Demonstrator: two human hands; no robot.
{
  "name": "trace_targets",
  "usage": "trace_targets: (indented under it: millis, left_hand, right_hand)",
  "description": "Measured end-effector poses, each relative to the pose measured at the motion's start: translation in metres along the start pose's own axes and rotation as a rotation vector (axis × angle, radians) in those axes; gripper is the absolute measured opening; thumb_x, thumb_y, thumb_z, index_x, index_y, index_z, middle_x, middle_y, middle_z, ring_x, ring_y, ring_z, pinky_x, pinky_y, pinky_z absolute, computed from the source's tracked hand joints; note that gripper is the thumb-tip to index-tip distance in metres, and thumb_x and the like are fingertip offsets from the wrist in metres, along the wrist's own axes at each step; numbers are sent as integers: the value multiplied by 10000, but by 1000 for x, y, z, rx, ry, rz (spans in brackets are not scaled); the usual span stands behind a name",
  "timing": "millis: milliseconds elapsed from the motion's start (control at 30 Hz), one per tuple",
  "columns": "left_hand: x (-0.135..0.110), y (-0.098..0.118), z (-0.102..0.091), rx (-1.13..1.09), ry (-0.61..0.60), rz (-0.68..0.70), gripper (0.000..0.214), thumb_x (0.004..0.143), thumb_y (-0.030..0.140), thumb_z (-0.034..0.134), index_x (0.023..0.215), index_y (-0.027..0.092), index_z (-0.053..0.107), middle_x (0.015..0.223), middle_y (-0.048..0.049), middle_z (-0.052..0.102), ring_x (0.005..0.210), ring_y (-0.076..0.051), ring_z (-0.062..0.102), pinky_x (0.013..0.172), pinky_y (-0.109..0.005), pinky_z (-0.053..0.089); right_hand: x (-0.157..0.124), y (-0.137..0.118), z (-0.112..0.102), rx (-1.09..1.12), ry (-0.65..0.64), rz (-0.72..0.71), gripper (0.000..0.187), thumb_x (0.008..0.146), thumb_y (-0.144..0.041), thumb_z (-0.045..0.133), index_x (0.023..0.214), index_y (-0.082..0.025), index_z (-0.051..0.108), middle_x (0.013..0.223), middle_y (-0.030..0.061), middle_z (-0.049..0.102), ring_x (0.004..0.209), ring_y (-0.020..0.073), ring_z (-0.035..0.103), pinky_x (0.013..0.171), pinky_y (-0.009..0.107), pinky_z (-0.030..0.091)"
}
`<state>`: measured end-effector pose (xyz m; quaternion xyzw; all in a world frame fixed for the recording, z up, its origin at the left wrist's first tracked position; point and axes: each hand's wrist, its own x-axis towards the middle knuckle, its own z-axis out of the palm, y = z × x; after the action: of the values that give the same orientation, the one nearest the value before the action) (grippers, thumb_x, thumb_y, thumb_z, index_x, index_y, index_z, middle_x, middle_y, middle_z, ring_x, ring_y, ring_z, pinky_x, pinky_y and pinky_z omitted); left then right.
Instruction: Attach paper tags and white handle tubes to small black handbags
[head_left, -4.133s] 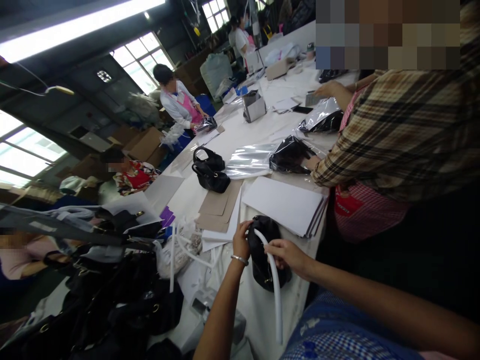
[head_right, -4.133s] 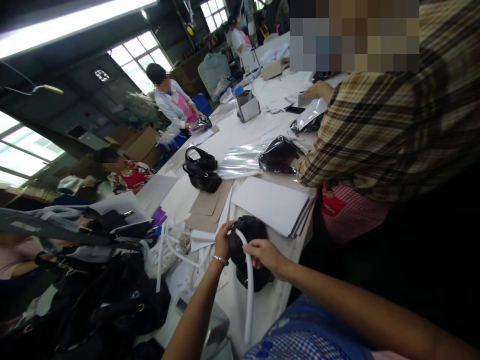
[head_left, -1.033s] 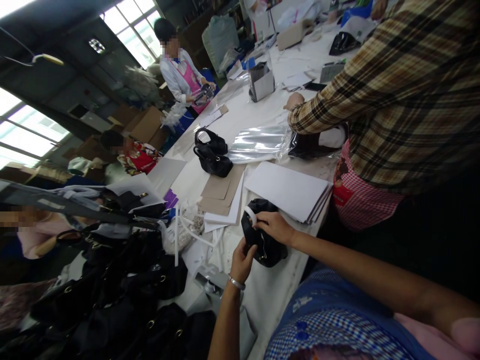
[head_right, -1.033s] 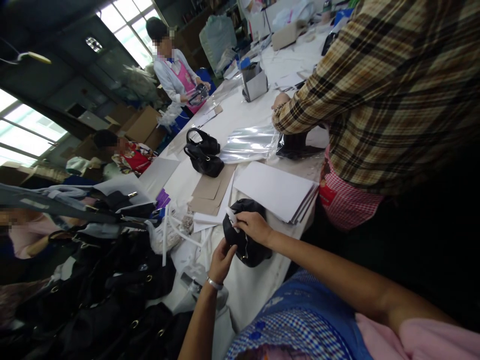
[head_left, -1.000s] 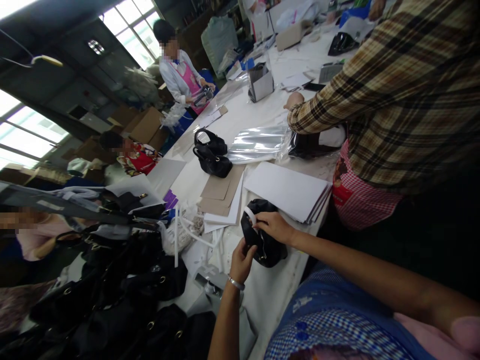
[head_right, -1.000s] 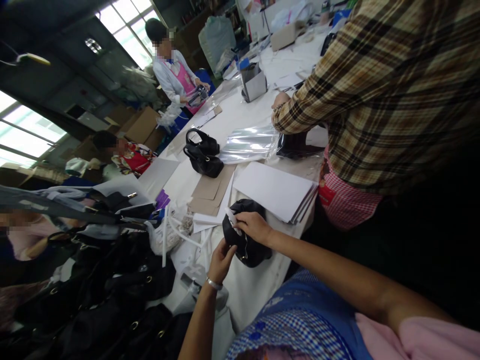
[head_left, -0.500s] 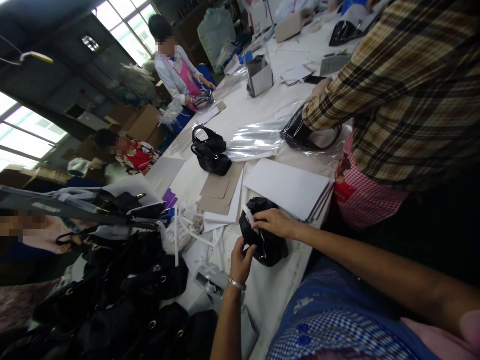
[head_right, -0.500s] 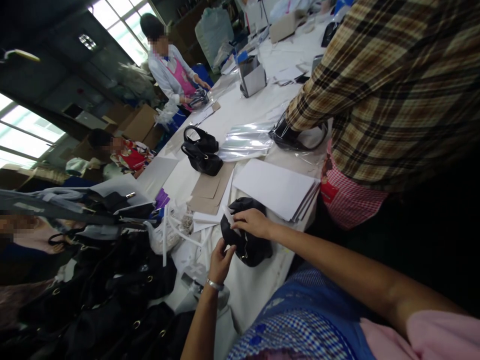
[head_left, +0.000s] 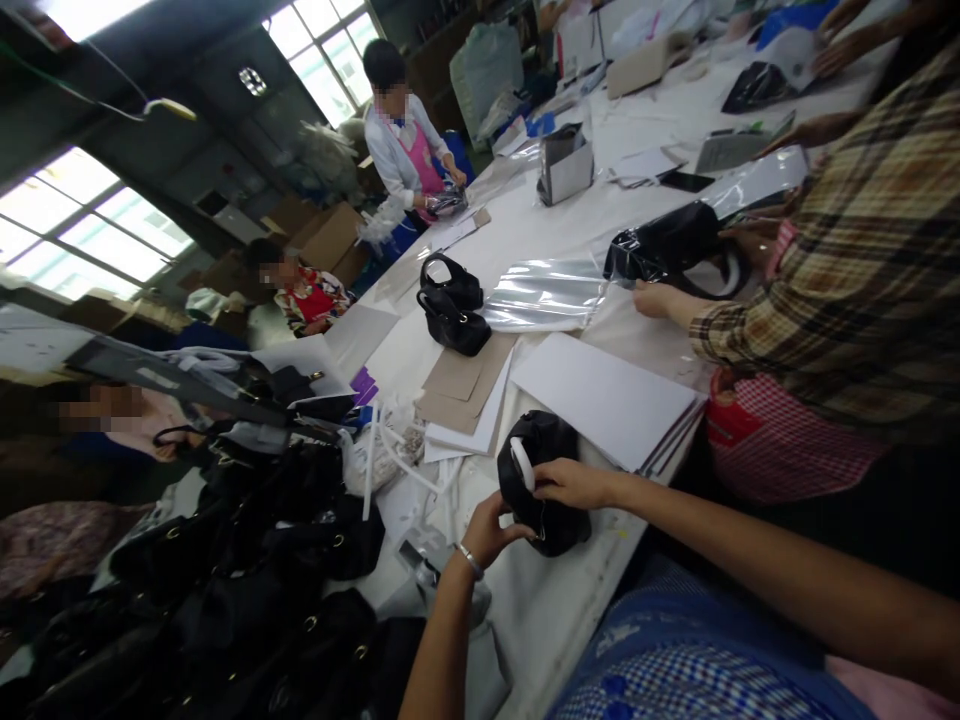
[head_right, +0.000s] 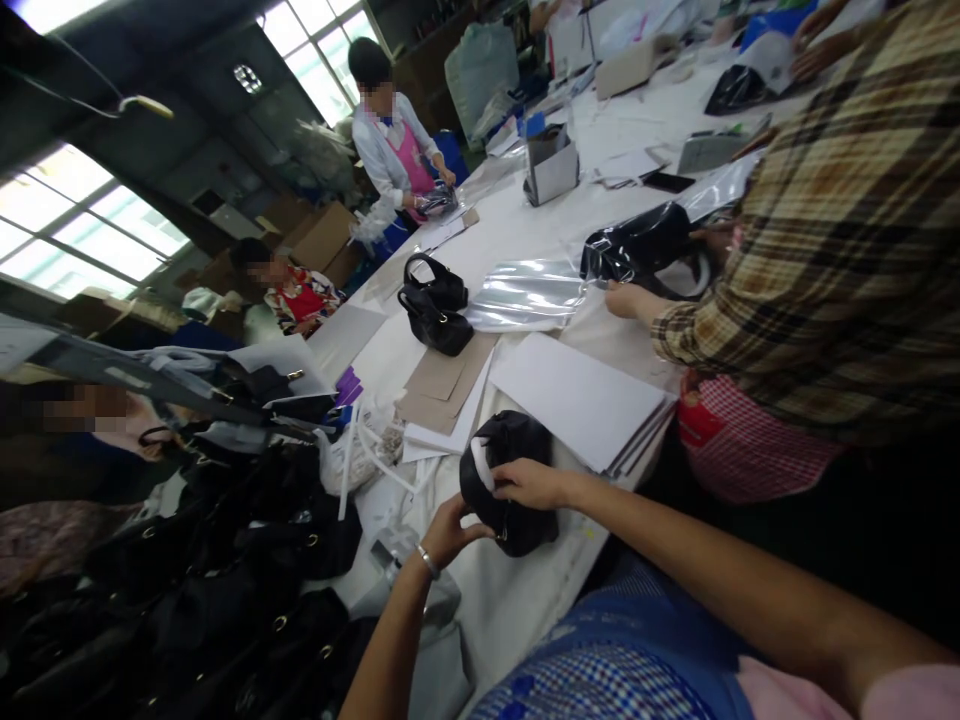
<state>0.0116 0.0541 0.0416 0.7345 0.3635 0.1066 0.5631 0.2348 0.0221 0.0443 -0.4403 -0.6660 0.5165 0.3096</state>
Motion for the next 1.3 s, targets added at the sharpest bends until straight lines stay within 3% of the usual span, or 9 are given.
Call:
trace_targets:
  millis: [200,367,500,633,833,967,1167,1300]
  left_hand:
    - [-1,15,8,103,101,-67,447,666,407,746,1038,182,641,947,-55,702,901,-228,643,852,-337,510]
    - [-11,9,18,123,231,-100,440,678,423,733,1034,178,648,907,-53,698,838,-209,636,794,-319,518]
    - [-10,3,18,218,253,-112,402,665,422,744,976,179,668,919,-69,695,840,-218,621,791,-340,507]
    - [-3,5,15,258,219,-107,406,652,413,757,984,196,673,962,-72,691,883,-229,615,822,-359,498]
    - [-10,8,20,78,247,-163,441,684,374,739,1067,184,633,987,-65,682,890,-210,621,813,-339,517]
    - [-17,10,28,-40,276,-159,411,705,336,722,1076,188,625,1023,-67,666,921,-208,614,818,-339,523]
    - [-15,32,33,-179,380,-124,348,809,311,606,1132,182,598,1119,-79,643,1027,-210,596,903,-340,486]
    - [-7,55,35,-228,486,-79,316,854,342,540,1107,165,607,1077,-79,664,1009,-204,606,917,-324,459]
  right_hand:
    - [5,5,3,24,151,68,213,855,-198,478,965,-203,661,890,44,700,797,201,639,759,289,453]
    - [2,5,3,83,254,41,199,902,-239,424,930,-202,617,819,29,673,713,172,614,693,264,442]
    - [6,5,-1,195,218,35,196,910,-263,414,938,-199,598,795,22,664,677,162,617,656,247,454]
    - [14,10,-2,157,159,48,231,902,-253,420,998,-189,619,831,40,684,705,179,631,673,263,458]
    - [15,21,1,22,-35,27,240,797,-137,497,894,-194,709,870,49,726,810,217,661,735,275,462]
    - [13,13,-4,-42,-77,39,283,741,-78,494,876,-183,720,881,54,729,837,220,663,749,270,466]
    - [1,-18,-13,-147,140,94,252,741,-168,565,957,-174,695,944,73,706,884,238,635,799,317,471]
    - [-8,-22,-17,43,124,88,347,740,-244,597,1074,-175,660,1024,67,691,939,246,624,849,356,478]
